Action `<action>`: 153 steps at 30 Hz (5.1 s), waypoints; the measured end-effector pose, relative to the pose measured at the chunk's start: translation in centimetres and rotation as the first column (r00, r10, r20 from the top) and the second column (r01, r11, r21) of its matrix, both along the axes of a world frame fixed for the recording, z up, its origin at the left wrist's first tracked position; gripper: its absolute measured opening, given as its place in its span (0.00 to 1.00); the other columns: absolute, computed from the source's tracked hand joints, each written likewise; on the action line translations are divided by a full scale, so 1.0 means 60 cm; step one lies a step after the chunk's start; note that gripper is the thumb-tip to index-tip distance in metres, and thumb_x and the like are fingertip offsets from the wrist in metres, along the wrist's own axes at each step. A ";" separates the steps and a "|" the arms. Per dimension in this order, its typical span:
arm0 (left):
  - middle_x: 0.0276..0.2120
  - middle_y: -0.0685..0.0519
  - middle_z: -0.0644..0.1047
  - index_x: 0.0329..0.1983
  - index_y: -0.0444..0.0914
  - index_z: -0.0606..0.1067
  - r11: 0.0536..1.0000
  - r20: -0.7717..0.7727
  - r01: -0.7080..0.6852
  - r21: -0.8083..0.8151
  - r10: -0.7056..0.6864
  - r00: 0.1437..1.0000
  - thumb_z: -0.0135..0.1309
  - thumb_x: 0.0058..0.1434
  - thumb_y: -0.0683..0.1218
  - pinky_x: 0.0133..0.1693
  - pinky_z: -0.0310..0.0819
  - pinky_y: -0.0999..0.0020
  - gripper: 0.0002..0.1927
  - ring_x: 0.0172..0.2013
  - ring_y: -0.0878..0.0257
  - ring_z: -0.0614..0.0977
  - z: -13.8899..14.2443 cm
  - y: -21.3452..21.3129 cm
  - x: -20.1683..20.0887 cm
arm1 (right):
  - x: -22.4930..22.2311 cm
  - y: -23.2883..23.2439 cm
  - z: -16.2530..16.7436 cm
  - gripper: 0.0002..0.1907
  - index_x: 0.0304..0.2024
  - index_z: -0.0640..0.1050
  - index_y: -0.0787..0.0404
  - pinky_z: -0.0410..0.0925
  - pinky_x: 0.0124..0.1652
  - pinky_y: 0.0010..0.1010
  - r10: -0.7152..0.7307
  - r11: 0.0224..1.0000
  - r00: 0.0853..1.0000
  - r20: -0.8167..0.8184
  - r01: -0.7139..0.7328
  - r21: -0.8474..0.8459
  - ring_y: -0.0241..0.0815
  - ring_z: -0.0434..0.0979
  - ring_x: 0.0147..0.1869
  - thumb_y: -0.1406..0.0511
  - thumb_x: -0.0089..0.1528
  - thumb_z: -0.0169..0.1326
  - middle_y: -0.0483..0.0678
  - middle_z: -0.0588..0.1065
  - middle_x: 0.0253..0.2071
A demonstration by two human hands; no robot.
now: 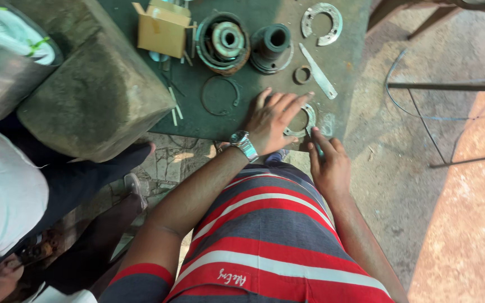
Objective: The person uses a metal file to smooth the edges of a circular metal part on a workbench. They repeatedly rub the file along the inner and outer edges, repositioning the part as needed. The person also briefly uses a small metal scraper on the same part.
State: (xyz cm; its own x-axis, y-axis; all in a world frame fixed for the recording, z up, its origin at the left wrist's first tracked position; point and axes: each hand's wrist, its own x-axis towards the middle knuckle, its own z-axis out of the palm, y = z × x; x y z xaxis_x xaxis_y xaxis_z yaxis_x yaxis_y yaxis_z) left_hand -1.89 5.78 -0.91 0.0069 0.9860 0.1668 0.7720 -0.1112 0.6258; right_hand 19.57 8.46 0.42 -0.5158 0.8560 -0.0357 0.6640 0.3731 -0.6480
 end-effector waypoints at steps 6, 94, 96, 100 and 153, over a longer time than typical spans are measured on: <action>0.57 0.50 0.74 0.76 0.46 0.55 0.999 0.011 0.041 -0.029 -0.040 0.999 0.73 0.45 0.51 0.67 0.51 0.41 0.57 0.60 0.53 0.72 0.010 0.005 -0.001 | 0.013 -0.001 0.014 0.19 0.60 0.80 0.51 0.68 0.32 0.46 0.004 0.995 0.984 0.177 -0.021 0.095 0.54 0.75 0.32 0.63 0.65 0.57 0.54 0.71 0.32; 0.56 0.49 0.74 0.63 0.40 0.70 1.000 0.074 0.015 -0.015 -0.013 0.997 0.76 0.39 0.53 0.68 0.52 0.44 0.46 0.60 0.51 0.72 0.004 0.010 -0.003 | -0.030 0.055 0.042 0.16 0.57 0.81 0.47 0.70 0.34 0.49 0.047 0.999 0.951 0.307 -0.050 0.001 0.59 0.79 0.35 0.59 0.68 0.53 0.55 0.75 0.35; 0.57 0.48 0.74 0.63 0.39 0.69 1.000 0.078 0.013 -0.010 -0.012 0.997 0.76 0.40 0.54 0.68 0.51 0.44 0.47 0.61 0.51 0.72 0.002 0.009 -0.003 | -0.029 0.057 0.044 0.17 0.57 0.81 0.47 0.71 0.35 0.48 0.064 0.998 0.959 0.277 -0.061 -0.019 0.58 0.79 0.36 0.60 0.66 0.54 0.54 0.75 0.35; 0.58 0.48 0.74 0.63 0.39 0.69 1.000 0.074 0.019 -0.010 -0.018 0.997 0.75 0.41 0.54 0.69 0.50 0.44 0.46 0.62 0.51 0.72 -0.003 0.007 -0.001 | -0.031 0.064 0.043 0.17 0.57 0.81 0.47 0.71 0.35 0.47 0.077 0.997 0.956 0.281 -0.078 -0.008 0.59 0.78 0.35 0.60 0.66 0.55 0.54 0.75 0.35; 0.62 0.49 0.71 0.69 0.45 0.64 0.993 0.095 -0.112 -0.038 0.115 0.989 0.78 0.37 0.51 0.72 0.46 0.45 0.55 0.66 0.52 0.69 -0.023 -0.001 0.017 | -0.013 0.151 0.035 0.19 0.63 0.77 0.46 0.72 0.32 0.47 0.443 0.877 0.806 0.393 -0.481 -0.003 0.57 0.80 0.31 0.57 0.69 0.50 0.53 0.73 0.36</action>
State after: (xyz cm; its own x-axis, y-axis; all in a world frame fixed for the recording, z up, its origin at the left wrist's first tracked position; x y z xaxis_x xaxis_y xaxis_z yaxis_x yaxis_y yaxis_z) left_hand -0.85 5.72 -2.31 -0.1196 0.9844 0.1292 0.7143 -0.0051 0.6999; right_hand 18.80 17.53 2.54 -0.8149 0.5285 -0.2381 0.5797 0.7424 -0.3358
